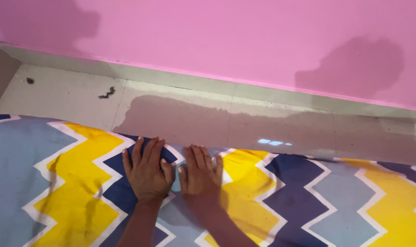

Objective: The person tucks the edges of a patterned bedsheet under the mattress and smooths out the surface by hand.

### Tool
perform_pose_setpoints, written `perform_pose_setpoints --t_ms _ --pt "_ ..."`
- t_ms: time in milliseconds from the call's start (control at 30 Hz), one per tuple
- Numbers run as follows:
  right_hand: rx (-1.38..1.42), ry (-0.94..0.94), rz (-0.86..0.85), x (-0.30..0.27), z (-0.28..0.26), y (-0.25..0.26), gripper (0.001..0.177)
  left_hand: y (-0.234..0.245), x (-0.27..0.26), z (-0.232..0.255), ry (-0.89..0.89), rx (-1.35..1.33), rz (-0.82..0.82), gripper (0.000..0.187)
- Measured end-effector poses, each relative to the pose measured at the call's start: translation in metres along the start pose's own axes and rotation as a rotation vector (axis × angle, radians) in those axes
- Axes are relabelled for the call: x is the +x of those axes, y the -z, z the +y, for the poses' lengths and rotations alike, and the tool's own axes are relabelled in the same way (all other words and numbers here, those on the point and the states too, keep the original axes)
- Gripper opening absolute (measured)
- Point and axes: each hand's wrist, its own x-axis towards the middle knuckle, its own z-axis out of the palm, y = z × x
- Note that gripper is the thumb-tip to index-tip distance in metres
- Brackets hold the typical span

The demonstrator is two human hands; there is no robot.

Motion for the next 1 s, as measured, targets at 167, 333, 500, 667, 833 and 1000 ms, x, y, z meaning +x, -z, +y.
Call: perform_pose_setpoints --t_ms 167,333,500,667,833,1000 --pt "-0.061 -0.068 -0.266 0.030 0.042 0.039 0.048 -0.002 -0.001 -0.001 0.002 0.009 0.004 0.048" --pt "0.020 -0.116 -0.697 0.084 0.073 0.045 0.068 -0.006 -0.001 0.000 0.014 0.030 0.001 0.046" --pt "0.049 -0.162 -1.035 0.091 0.083 0.040 0.085 -0.003 0.000 0.001 0.001 0.035 0.012 0.047" --pt "0.450 -0.150 -1.252 0.099 0.093 0.032 0.101 0.000 0.002 0.004 -0.003 0.019 0.027 0.047" --pt "0.146 -0.230 -0.985 0.091 0.083 0.036 0.084 0.000 0.003 0.004 0.007 0.031 0.011 0.048" --pt "0.167 -0.284 -0.941 0.097 0.097 0.038 0.085 -0.002 0.002 0.002 -0.006 0.033 0.034 0.047"
